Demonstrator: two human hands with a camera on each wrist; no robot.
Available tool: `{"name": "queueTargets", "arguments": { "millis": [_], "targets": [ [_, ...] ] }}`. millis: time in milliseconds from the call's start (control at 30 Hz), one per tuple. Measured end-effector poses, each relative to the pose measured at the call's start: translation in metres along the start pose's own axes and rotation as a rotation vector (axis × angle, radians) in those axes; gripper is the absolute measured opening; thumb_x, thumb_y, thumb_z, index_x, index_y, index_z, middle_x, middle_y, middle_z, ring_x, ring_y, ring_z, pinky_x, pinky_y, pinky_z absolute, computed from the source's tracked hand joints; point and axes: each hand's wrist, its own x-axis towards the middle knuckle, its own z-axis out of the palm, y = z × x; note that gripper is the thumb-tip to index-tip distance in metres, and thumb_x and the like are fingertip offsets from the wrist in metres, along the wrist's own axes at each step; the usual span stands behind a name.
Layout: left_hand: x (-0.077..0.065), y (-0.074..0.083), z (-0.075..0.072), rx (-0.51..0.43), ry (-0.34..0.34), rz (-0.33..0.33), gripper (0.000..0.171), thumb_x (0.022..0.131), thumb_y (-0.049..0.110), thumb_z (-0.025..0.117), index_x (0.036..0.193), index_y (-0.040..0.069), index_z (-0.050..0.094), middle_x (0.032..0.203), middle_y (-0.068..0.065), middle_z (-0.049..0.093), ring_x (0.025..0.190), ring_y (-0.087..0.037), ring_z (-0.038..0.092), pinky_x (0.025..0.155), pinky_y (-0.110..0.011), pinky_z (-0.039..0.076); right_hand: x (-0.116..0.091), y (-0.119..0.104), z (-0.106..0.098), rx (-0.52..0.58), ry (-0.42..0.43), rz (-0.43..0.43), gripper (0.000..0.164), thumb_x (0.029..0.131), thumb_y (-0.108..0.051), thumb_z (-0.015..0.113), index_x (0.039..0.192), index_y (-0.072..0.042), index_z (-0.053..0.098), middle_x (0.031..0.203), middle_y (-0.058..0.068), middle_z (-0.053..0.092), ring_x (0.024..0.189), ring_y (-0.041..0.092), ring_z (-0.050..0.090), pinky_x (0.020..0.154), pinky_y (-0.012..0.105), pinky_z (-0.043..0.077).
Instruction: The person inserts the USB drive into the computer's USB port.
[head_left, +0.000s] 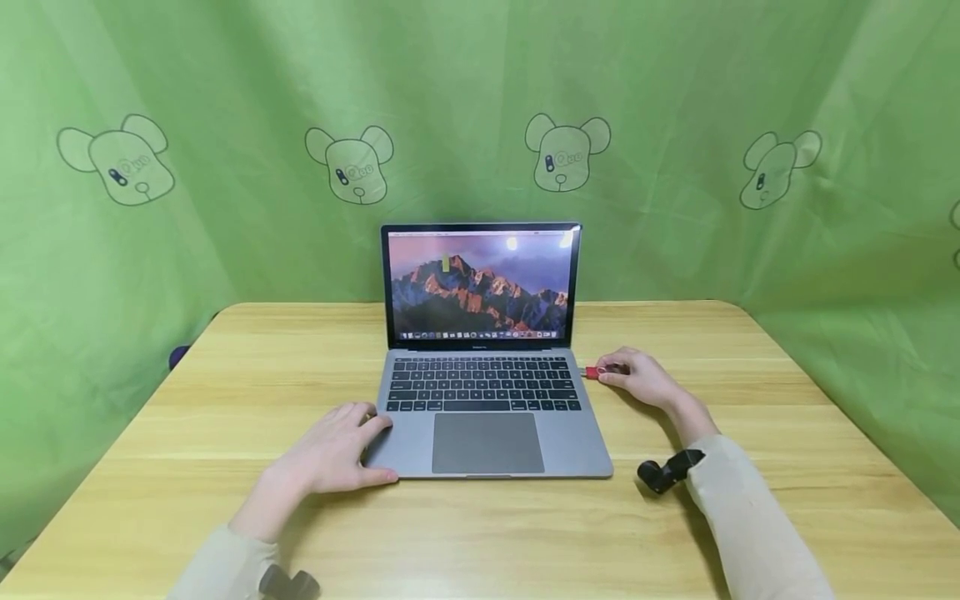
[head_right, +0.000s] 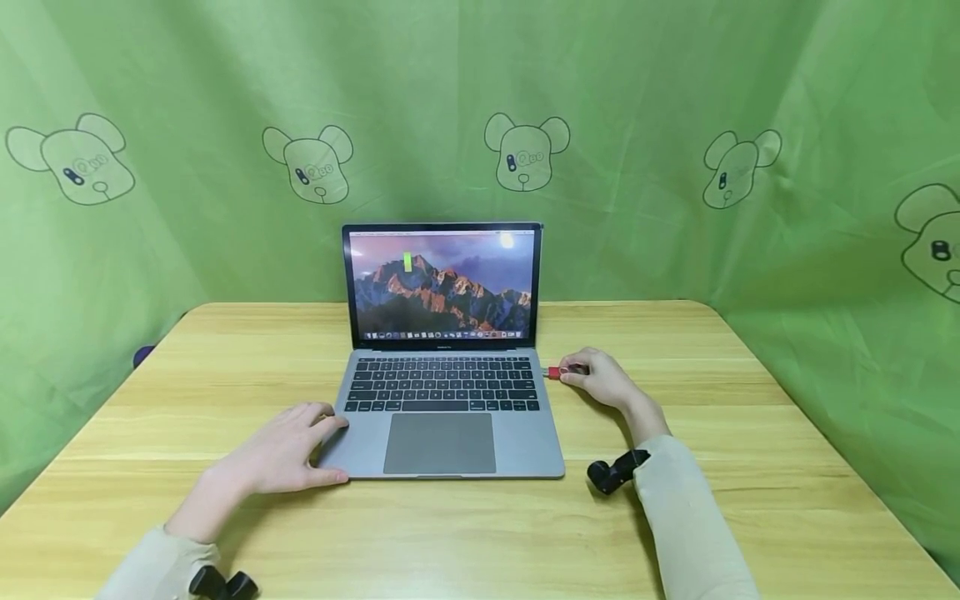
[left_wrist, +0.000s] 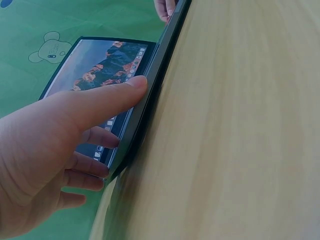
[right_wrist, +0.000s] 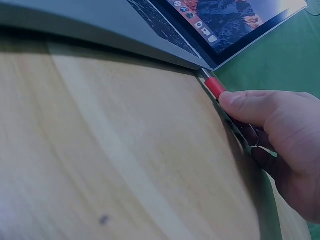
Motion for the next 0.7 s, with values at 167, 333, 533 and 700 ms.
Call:
{"name": "queueTargets", "arguments": {
  "millis": [167, 333, 533, 700],
  "targets": [
    [-0.0004, -0.0004, 0.0003, -0.001, 0.005, -0.001, 0.073, 0.074, 0.06, 0.064, 0.123, 0.007, 0.055, 0.117, -0.013, 0.052, 0.107, -0.029, 0.049, 0.096, -0.047, 0.039, -0.0006, 0.0003, -0.001, 0.027, -0.028, 0.003, 0.025, 0.089, -0.014, 0.062, 0.108, 0.003, 0.064, 0.104, 0.019, 0.06, 0.101, 0.037, 0.052, 0.092, 0.055, 0.037],
    [-0.0002, -0.0009, 0.0016, 0.0, 0.007, 0.002, 0.073, 0.074, 0.061, 0.064, 0.124, 0.007, 0.055, 0.117, -0.013, 0.052, 0.106, -0.029, 0.049, 0.095, -0.047, 0.04, -0.0006, 0.0005, 0.0002, 0.057, -0.028, 0.014, 0.023, 0.089, -0.013, 0.061, 0.106, 0.002, 0.064, 0.103, 0.017, 0.058, 0.099, 0.034, 0.051, 0.092, 0.054, 0.037],
    [0.0003, -0.0022, 0.0032, 0.005, 0.018, 0.01, 0.074, 0.073, 0.061, 0.064, 0.124, 0.007, 0.055, 0.117, -0.013, 0.052, 0.107, -0.028, 0.049, 0.095, -0.046, 0.04, 0.0003, 0.0028, 0.0031, 0.07, -0.016, -0.005, 0.024, 0.089, -0.013, 0.061, 0.106, 0.003, 0.063, 0.102, 0.017, 0.057, 0.097, 0.034, 0.05, 0.091, 0.053, 0.038],
    [0.0005, -0.0023, 0.0035, 0.01, 0.018, 0.008, 0.074, 0.073, 0.062, 0.064, 0.123, 0.008, 0.055, 0.117, -0.012, 0.052, 0.107, -0.028, 0.049, 0.095, -0.046, 0.04, 0.0002, 0.004, 0.0046, 0.073, -0.005, -0.007, 0.026, 0.089, -0.014, 0.061, 0.107, 0.005, 0.063, 0.101, 0.017, 0.056, 0.096, 0.032, 0.05, 0.089, 0.05, 0.039]
  ]
}}
